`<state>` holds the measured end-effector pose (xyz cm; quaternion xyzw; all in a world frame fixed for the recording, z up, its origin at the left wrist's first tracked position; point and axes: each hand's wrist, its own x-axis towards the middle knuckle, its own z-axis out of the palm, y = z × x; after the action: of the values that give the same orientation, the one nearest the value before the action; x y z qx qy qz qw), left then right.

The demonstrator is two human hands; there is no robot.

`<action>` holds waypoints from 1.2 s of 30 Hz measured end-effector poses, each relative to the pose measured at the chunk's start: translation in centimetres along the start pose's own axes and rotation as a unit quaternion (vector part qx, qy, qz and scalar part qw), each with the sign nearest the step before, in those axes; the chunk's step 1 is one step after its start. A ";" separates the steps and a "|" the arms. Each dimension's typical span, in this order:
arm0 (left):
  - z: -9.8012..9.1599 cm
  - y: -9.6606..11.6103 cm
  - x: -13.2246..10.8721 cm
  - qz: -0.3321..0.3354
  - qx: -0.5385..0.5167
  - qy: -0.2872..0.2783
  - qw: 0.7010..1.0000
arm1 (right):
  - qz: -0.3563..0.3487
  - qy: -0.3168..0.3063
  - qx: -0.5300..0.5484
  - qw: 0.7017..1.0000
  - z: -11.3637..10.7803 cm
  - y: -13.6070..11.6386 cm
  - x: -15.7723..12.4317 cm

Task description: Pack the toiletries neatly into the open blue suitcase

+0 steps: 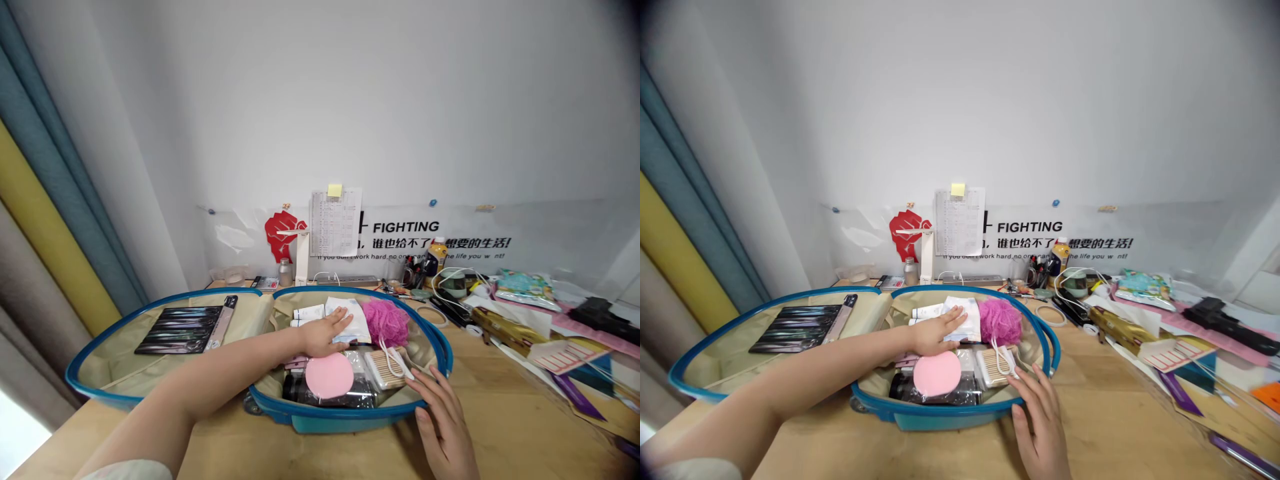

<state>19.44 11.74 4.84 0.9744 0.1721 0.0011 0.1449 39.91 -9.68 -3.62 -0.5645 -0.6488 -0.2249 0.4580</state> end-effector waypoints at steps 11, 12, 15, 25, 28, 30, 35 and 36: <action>-0.7 0.9 0.8 -0.057 -0.013 -0.095 0.994 | -0.013 0.007 -0.015 1.000 0.2 0.0 0.2; -0.8 1.0 0.8 -0.059 -0.012 -0.093 0.994 | -0.016 0.005 -0.016 1.000 0.2 0.0 0.2; -1.8 1.2 0.6 -0.069 -0.003 -0.062 0.996 | -0.026 0.002 -0.022 0.999 0.2 0.1 0.2; -8.3 -6.4 -10.9 -0.309 0.088 0.120 0.939 | -0.044 0.003 -0.027 0.999 0.3 0.3 0.2; -7.8 -9.1 -17.6 -0.406 0.107 0.074 0.905 | -0.047 0.000 -0.029 0.998 0.3 0.3 0.1; -6.5 -10.1 -21.4 -0.466 0.114 0.021 0.877 | -0.047 0.002 -0.030 0.998 0.3 0.4 0.1; -3.1 -10.4 -26.5 -0.520 0.140 -0.074 0.840 | -0.044 0.008 -0.033 0.998 0.5 0.4 0.1; -2.8 -10.3 -26.8 -0.517 0.150 -0.077 0.839 | -0.044 0.010 -0.034 0.998 0.5 0.4 0.2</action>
<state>-9.36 12.81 5.85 0.7506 0.6370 -0.1753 -0.0107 40.15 -9.09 -3.79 -0.5488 -0.6604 -0.2724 0.4342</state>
